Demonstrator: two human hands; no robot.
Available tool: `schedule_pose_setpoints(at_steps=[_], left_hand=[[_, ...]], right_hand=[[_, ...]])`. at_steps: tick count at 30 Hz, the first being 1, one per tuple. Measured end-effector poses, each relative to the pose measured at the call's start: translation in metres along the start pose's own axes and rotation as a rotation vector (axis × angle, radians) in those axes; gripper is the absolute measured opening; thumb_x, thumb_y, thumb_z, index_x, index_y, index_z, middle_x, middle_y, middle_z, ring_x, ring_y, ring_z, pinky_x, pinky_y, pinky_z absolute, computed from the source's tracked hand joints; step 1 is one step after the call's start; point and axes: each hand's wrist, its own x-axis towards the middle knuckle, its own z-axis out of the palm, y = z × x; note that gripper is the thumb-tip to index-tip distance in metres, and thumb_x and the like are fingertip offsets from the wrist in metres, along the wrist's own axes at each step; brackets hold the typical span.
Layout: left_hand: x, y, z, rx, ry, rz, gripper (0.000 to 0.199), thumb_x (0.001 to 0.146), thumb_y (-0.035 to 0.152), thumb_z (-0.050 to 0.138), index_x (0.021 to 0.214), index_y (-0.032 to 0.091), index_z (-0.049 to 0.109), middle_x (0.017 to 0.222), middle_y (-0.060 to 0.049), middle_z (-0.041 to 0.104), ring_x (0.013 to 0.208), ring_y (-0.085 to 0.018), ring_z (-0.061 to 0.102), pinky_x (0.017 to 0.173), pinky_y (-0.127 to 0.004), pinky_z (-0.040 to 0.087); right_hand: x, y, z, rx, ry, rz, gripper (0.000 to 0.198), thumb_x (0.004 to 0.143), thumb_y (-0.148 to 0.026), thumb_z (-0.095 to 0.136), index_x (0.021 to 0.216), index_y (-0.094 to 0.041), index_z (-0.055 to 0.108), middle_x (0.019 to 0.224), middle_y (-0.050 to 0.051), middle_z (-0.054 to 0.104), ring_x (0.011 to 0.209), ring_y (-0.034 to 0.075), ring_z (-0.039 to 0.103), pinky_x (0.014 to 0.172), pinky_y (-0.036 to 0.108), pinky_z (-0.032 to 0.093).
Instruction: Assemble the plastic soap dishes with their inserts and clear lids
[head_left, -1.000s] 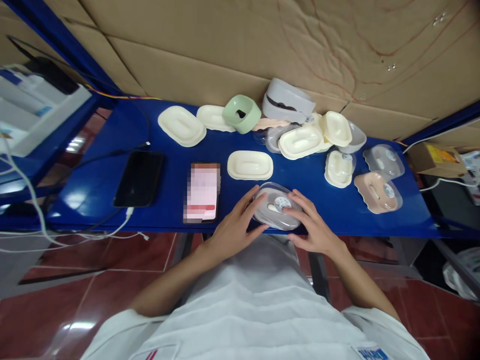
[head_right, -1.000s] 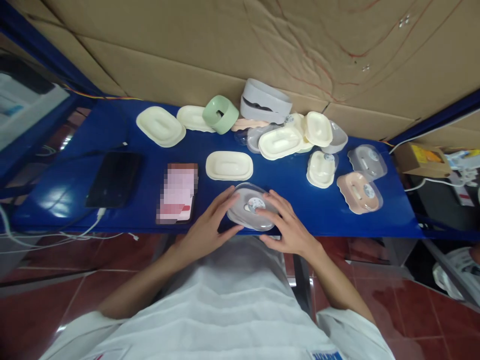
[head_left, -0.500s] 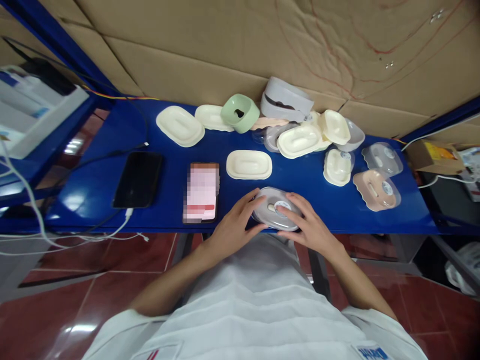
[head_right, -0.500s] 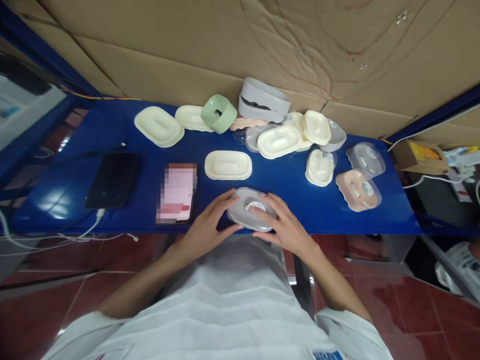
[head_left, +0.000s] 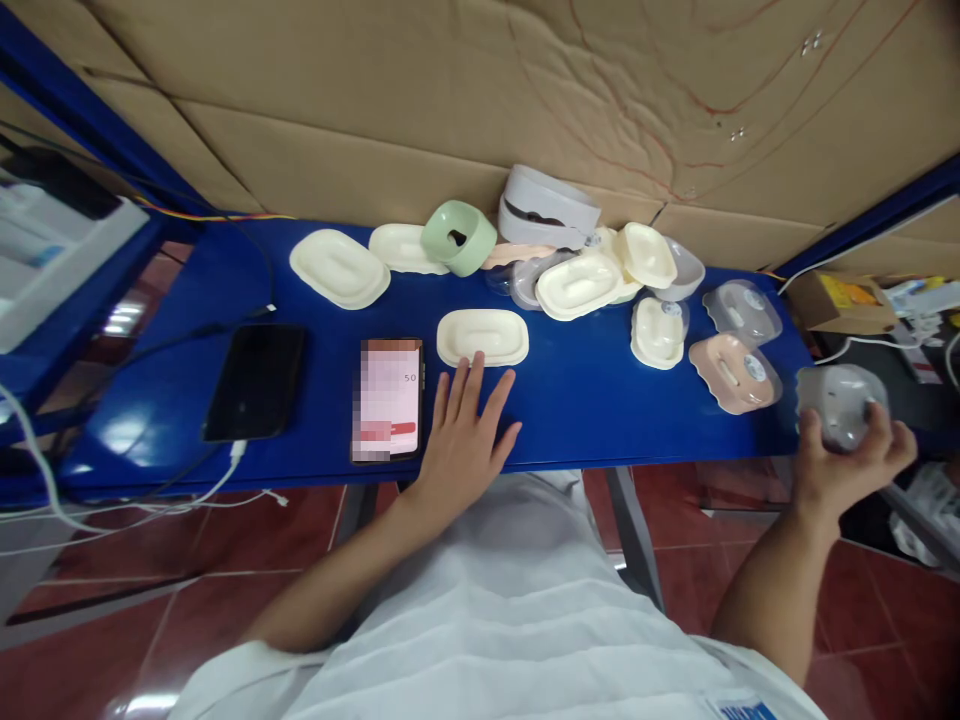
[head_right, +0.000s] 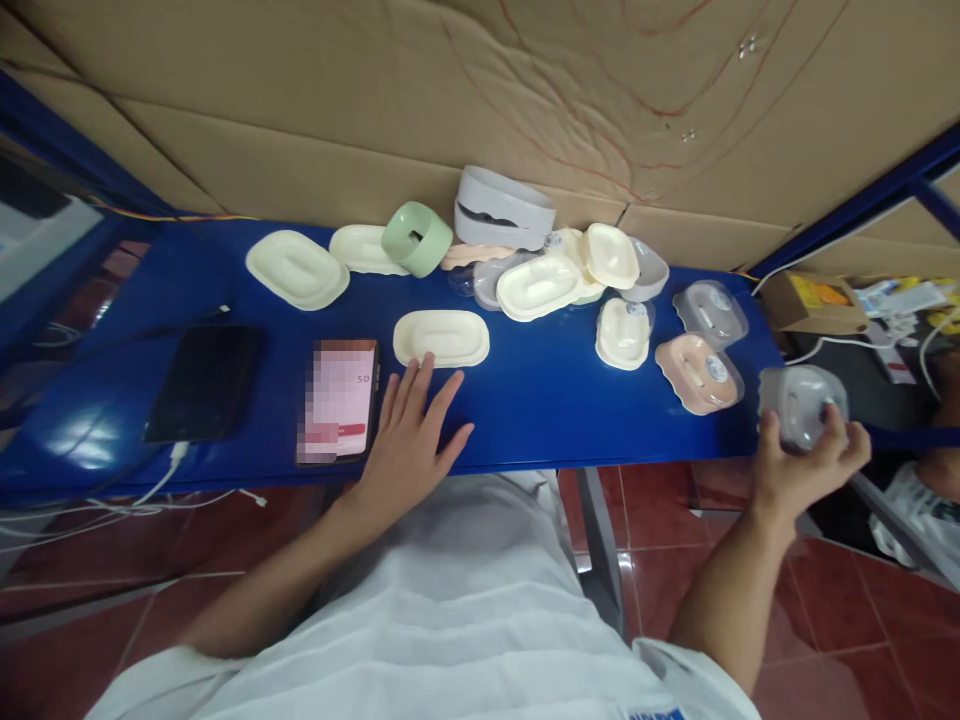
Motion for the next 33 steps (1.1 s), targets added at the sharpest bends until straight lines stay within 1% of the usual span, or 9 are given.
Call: schedule_pose_setpoints(at_steps=[3, 5, 8, 12, 14, 18, 21, 27, 33], left_hand=[[0.007, 0.002, 0.005, 0.078, -0.002, -0.028, 0.060, 0.107, 0.032, 0.062, 0.163, 0.024, 0.044, 0.170, -0.023, 0.045, 0.160, -0.051, 0.038, 0.123, -0.091, 0.013], [0.009, 0.004, 0.005, 0.088, -0.032, 0.001, 0.050, 0.108, 0.026, 0.058, 0.157, 0.024, 0.052, 0.159, -0.020, 0.058, 0.153, -0.046, 0.049, 0.124, -0.090, 0.008], [0.008, 0.005, -0.001, 0.051, -0.099, 0.102, 0.044, 0.108, 0.016, 0.051, 0.151, 0.024, 0.058, 0.148, -0.014, 0.068, 0.139, -0.035, 0.063, 0.130, -0.078, 0.021], [0.003, 0.003, -0.007, 0.040, -0.079, 0.101, 0.046, 0.107, 0.015, 0.054, 0.151, 0.025, 0.060, 0.146, -0.013, 0.069, 0.134, -0.033, 0.065, 0.126, -0.068, 0.035], [0.000, 0.000, -0.007, 0.043, -0.057, 0.076, 0.044, 0.107, 0.017, 0.055, 0.150, 0.025, 0.060, 0.141, -0.012, 0.072, 0.131, -0.033, 0.066, 0.125, -0.065, 0.038], [-0.007, -0.007, -0.006, 0.017, -0.048, 0.103, 0.033, 0.108, 0.019, 0.055, 0.139, 0.023, 0.065, 0.129, -0.010, 0.075, 0.123, -0.029, 0.069, 0.118, -0.055, 0.048], [-0.010, -0.011, -0.005, -0.013, -0.018, 0.125, 0.025, 0.108, 0.018, 0.055, 0.129, 0.024, 0.069, 0.120, -0.008, 0.076, 0.117, -0.027, 0.070, 0.116, -0.053, 0.050], [-0.011, -0.013, -0.003, -0.023, 0.019, 0.168, 0.020, 0.107, 0.014, 0.056, 0.121, 0.022, 0.069, 0.113, -0.007, 0.075, 0.112, -0.025, 0.070, 0.114, -0.050, 0.052], [-0.010, -0.012, -0.004, -0.011, 0.023, 0.182, 0.018, 0.107, 0.015, 0.057, 0.119, 0.022, 0.069, 0.113, -0.006, 0.075, 0.110, -0.024, 0.070, 0.114, -0.049, 0.052]], right_hand=[[0.001, 0.021, 0.025, -0.001, -0.108, 0.008, 0.087, 0.070, -0.082, 0.079, 0.146, -0.041, 0.070, 0.150, 0.025, 0.061, 0.139, 0.058, 0.058, 0.112, 0.071, 0.045], [0.003, 0.021, 0.038, 0.034, -0.181, -0.013, 0.090, 0.074, -0.084, 0.073, 0.151, -0.039, 0.067, 0.157, 0.026, 0.056, 0.145, 0.058, 0.053, 0.113, 0.073, 0.043], [0.011, 0.005, 0.044, 0.046, -0.209, 0.002, 0.090, 0.085, -0.084, 0.060, 0.161, -0.037, 0.056, 0.169, 0.025, 0.044, 0.158, 0.055, 0.038, 0.117, 0.078, 0.034], [0.014, -0.058, 0.040, 0.081, -0.004, -0.199, 0.067, 0.101, -0.063, 0.049, 0.159, -0.032, 0.059, 0.162, 0.024, 0.055, 0.155, 0.046, 0.047, 0.124, 0.069, 0.035], [0.008, -0.107, 0.041, 0.169, -0.038, -0.335, 0.056, 0.104, -0.055, 0.048, 0.153, -0.033, 0.064, 0.149, 0.021, 0.067, 0.144, 0.043, 0.060, 0.120, 0.066, 0.044], [-0.007, -0.208, 0.058, 0.364, -0.563, -0.650, 0.044, 0.108, -0.038, 0.048, 0.147, -0.029, 0.066, 0.142, 0.013, 0.073, 0.134, 0.036, 0.068, 0.113, 0.062, 0.053], [-0.007, -0.261, 0.075, 0.318, -0.709, -0.802, 0.050, 0.109, -0.030, 0.047, 0.158, -0.026, 0.056, 0.158, 0.013, 0.062, 0.146, 0.034, 0.058, 0.119, 0.061, 0.046], [0.024, -0.311, 0.103, 0.325, -0.741, -0.879, 0.049, 0.113, -0.043, 0.042, 0.155, -0.023, 0.056, 0.158, 0.014, 0.061, 0.148, 0.035, 0.054, 0.122, 0.060, 0.041], [0.081, -0.356, 0.155, 0.489, -0.698, -0.754, 0.078, 0.106, -0.069, 0.051, 0.166, -0.021, 0.040, 0.175, 0.012, 0.040, 0.164, 0.030, 0.035, 0.134, 0.057, 0.032]])
